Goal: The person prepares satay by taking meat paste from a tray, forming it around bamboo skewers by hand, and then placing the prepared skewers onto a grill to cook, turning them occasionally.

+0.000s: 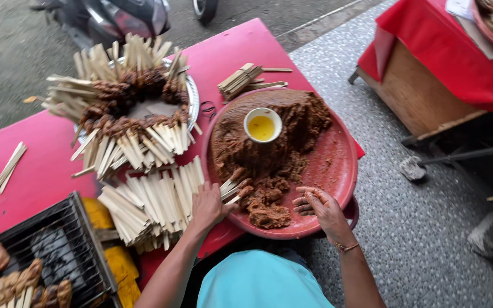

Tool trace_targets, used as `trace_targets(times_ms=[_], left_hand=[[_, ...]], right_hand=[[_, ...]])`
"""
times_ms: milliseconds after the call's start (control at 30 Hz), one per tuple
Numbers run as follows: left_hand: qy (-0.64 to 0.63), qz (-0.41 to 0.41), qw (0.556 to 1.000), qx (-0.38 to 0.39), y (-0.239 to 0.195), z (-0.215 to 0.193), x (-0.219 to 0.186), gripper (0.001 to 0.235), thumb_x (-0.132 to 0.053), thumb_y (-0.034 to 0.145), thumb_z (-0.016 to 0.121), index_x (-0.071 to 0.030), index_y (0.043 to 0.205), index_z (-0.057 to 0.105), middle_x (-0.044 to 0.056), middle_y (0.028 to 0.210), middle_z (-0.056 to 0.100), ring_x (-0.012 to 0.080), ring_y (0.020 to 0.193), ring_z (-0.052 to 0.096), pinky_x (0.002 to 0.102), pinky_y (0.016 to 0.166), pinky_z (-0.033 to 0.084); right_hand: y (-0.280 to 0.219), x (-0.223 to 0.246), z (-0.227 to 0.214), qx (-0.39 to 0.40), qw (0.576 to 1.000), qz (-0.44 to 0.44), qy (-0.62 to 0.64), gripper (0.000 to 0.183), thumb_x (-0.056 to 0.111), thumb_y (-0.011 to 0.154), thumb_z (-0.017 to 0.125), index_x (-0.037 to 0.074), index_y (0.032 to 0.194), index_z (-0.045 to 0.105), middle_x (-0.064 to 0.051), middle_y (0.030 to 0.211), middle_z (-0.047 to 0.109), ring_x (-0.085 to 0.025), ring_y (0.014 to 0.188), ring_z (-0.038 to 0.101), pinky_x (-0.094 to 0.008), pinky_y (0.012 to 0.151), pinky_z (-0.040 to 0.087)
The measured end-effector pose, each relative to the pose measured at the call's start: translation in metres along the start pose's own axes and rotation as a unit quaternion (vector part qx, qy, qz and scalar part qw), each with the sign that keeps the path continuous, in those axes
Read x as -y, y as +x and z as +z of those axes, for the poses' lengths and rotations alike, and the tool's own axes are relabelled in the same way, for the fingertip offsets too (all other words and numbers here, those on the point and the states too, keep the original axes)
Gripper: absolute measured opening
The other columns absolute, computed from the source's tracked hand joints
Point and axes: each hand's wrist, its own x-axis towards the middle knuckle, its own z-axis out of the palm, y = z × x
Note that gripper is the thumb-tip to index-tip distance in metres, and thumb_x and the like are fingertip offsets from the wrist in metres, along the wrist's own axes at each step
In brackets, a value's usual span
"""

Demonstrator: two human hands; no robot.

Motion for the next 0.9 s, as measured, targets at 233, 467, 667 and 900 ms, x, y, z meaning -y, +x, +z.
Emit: trace_targets(times_ms=[233, 467, 667, 900], left_hand=[[0.044, -0.016, 0.999, -0.016, 0.029, 0.036, 0.019, 0.064, -0.043, 0.076, 0.086, 0.001, 0.121, 0.071, 0.021, 0.121, 0.065, 0.0478, 0.123, 0.067, 0.065, 0.099, 0.06], [-0.155, -0.123, 0.966, 0.169, 0.039, 0.039, 0.031, 0.059, -0.047, 0.075, 0.099, -0.002, 0.104, 0.074, 0.025, 0.093, 0.075, 0.0427, 0.093, 0.077, 0.056, 0.08, 0.059], [-0.502, -0.284, 0.786, 0.224, 0.05, 0.009, 0.032, 0.057, -0.039, 0.095, 0.085, 0.011, 0.118, 0.073, 0.013, 0.067, 0.062, 0.021, 0.047, 0.056, 0.033, 0.046, 0.045], [-0.584, -0.222, 0.734, 0.268, 0.028, 0.017, 0.03, 0.021, -0.018, 0.111, 0.066, 0.002, 0.113, 0.069, 0.01, 0.072, 0.06, 0.0145, 0.05, 0.055, 0.024, 0.041, 0.041]], right_hand=[[-0.009, -0.018, -0.021, -0.025, 0.999, 0.005, 0.033, 0.037, 0.02, 0.116, 0.06, -0.003, 0.14, 0.077, -0.028, 0.104, 0.088, -0.032, 0.087, 0.088, -0.042, 0.077, 0.072], [-0.008, -0.031, -0.023, -0.032, 0.998, 0.001, 0.056, 0.036, 0.019, 0.115, 0.061, -0.002, 0.139, 0.078, -0.026, 0.102, 0.087, -0.032, 0.087, 0.088, -0.041, 0.077, 0.072], [-0.003, -0.045, -0.022, -0.04, 0.997, 0.005, 0.06, 0.038, 0.02, 0.115, 0.06, -0.001, 0.141, 0.078, -0.024, 0.101, 0.086, -0.03, 0.087, 0.088, -0.039, 0.077, 0.072], [-0.002, -0.038, 0.002, -0.027, 0.998, 0.024, 0.055, 0.038, 0.023, 0.114, 0.064, -0.002, 0.14, 0.078, -0.024, 0.102, 0.085, -0.029, 0.086, 0.087, -0.038, 0.077, 0.071]])
